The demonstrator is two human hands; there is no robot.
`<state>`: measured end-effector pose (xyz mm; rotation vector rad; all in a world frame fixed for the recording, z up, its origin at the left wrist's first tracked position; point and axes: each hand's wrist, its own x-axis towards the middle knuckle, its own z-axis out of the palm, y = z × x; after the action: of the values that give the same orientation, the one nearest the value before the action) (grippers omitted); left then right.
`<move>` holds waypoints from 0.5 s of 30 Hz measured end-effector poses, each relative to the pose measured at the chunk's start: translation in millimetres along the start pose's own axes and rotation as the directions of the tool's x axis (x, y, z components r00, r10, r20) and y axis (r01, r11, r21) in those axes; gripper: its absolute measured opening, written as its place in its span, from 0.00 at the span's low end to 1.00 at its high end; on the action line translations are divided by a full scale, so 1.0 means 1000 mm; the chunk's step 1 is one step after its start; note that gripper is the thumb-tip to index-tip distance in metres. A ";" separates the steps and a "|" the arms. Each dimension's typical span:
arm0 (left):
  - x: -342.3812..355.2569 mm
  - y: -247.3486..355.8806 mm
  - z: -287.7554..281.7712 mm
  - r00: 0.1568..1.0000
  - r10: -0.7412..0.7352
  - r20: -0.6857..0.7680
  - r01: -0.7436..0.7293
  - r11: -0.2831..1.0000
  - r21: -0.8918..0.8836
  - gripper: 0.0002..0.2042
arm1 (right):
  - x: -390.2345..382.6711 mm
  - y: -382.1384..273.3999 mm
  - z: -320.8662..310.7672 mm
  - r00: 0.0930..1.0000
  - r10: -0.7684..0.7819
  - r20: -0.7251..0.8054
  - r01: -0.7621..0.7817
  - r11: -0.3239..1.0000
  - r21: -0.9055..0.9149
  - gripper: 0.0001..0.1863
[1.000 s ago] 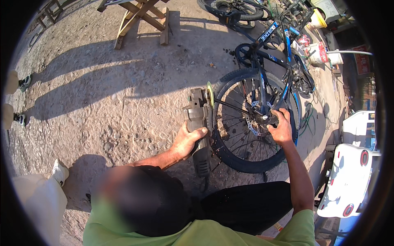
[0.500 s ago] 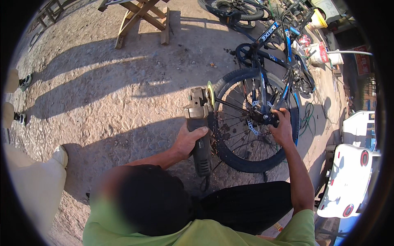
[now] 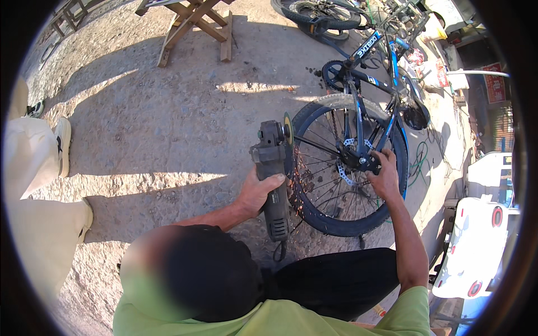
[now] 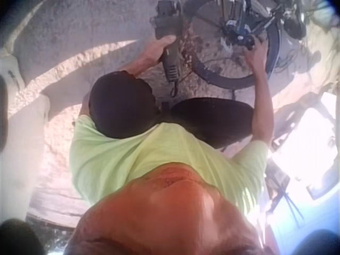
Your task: The person removes the rear wheel from a bicycle, then uses an angle grinder to smooth the brake disc while the wheel is mounted. The person then reattaches the wheel to the frame.
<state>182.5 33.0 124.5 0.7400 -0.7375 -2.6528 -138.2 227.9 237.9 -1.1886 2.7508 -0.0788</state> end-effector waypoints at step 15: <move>0.005 -0.001 0.000 0.996 0.028 0.083 -0.028 1.000 -0.007 0.16 | -0.002 0.013 0.004 0.998 -0.036 -0.045 0.037 0.999 0.024 0.37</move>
<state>178.5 32.1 121.5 0.6162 -0.7559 -2.6729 -145.3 238.7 233.2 -1.2461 2.7576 -0.1439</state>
